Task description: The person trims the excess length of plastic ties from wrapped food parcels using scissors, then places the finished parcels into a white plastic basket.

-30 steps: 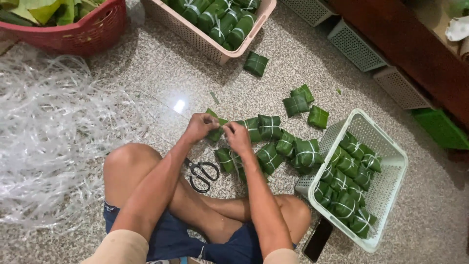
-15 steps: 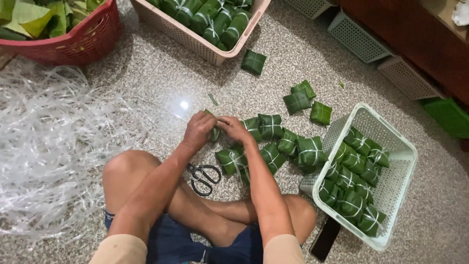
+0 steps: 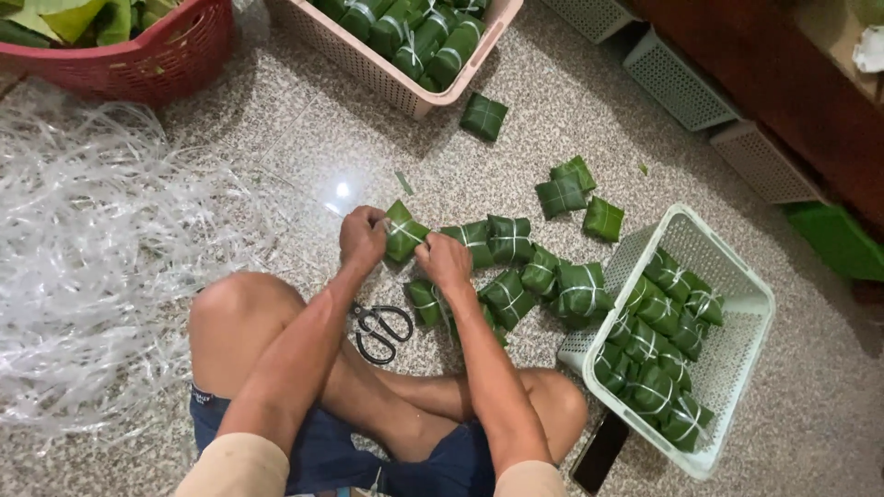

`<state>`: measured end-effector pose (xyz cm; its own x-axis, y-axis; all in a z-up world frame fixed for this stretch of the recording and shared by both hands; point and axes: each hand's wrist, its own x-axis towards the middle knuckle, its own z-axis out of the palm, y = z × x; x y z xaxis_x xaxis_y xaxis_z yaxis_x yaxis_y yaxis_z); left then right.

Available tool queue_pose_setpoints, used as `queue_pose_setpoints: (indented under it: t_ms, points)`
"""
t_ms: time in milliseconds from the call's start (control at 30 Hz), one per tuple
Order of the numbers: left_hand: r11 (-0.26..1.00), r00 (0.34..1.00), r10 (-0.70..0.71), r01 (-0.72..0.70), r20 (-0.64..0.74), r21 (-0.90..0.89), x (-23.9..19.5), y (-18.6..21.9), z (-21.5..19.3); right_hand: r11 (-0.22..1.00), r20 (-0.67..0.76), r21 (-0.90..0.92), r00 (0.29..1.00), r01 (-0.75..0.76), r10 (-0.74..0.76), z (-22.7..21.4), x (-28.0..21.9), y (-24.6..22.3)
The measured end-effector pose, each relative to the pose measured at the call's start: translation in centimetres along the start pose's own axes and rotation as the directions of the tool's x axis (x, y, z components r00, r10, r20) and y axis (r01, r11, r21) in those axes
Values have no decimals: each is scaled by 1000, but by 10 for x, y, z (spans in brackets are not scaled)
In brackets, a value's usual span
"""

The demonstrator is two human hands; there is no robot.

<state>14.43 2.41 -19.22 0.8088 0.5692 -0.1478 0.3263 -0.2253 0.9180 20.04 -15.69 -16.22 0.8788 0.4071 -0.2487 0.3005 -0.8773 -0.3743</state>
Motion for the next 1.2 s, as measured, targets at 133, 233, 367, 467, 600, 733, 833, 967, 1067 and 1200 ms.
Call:
queue_pose_setpoints:
  t_ms: [133,233,367,467,600,733,833,967,1067,1200]
  points:
    - [991,998,-56,50,41,126,2,-7,4,638,-162,767,983,72,85,-61,-35,-69]
    - [991,998,-31,25,50,132,-5,16,-15,629,-162,773,985,86,64,-63,-34,-73]
    - [990,997,7,-17,76,138,-7,28,-27,617,-155,780,988,103,30,-62,-33,-78]
    - [992,995,39,-49,90,114,-8,44,-20,630,-157,767,988,124,-4,-72,-28,-69]
    - [989,988,72,-88,133,121,-13,51,-24,618,-145,776,989,127,-21,-66,-28,-63]
    - [985,978,111,-132,176,111,-12,59,-19,616,-142,776,989,135,-39,-67,-26,-57]
    - [982,970,132,-155,205,105,-14,55,-15,614,-130,778,990,136,-56,-66,-27,-59]
    - [976,957,168,-195,238,96,-14,47,-12,609,-123,779,989,148,-82,-62,-27,-59]
    - [971,944,198,-227,263,81,-17,45,-8,610,-121,776,987,158,-101,-59,-25,-55]
    - [963,930,233,-262,283,69,-12,17,-3,607,-112,775,984,175,-140,-46,-16,-43]
